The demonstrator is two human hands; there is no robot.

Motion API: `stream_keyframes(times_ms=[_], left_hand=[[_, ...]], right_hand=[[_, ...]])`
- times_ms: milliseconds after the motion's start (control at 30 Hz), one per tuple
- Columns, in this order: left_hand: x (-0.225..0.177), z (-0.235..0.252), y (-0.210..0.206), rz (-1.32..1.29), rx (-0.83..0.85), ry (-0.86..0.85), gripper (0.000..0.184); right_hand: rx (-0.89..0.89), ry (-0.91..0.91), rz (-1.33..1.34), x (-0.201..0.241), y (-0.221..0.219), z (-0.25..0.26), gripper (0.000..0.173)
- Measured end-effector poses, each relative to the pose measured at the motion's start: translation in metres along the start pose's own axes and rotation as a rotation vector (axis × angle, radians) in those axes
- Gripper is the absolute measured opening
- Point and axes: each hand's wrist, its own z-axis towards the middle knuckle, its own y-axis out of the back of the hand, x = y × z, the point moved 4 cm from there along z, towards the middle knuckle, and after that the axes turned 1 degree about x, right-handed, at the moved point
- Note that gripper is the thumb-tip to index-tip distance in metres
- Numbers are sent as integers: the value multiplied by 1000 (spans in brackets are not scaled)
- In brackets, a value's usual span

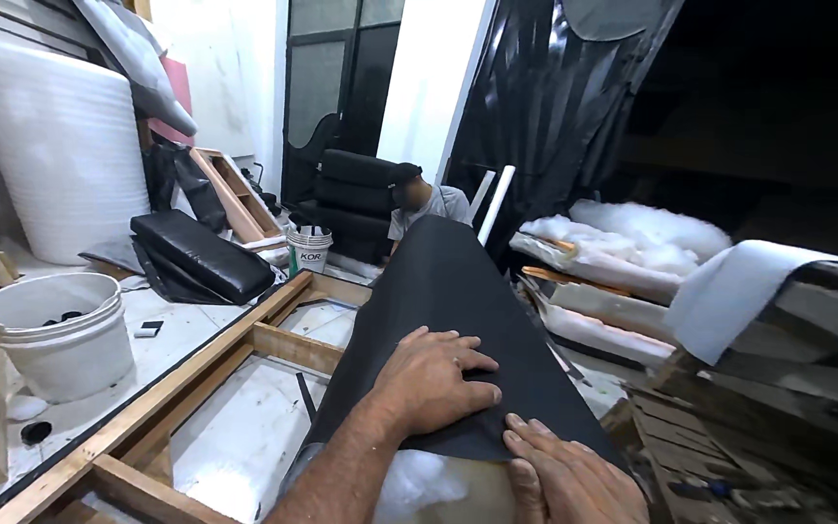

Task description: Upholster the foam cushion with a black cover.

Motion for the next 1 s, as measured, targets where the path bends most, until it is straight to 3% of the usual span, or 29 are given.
stream_keyframes(times_ms=[1000], left_hand=[[0,-1,0,-24,-9,24,47]], right_hand=[[-22,2,-20,0,0,0,44]])
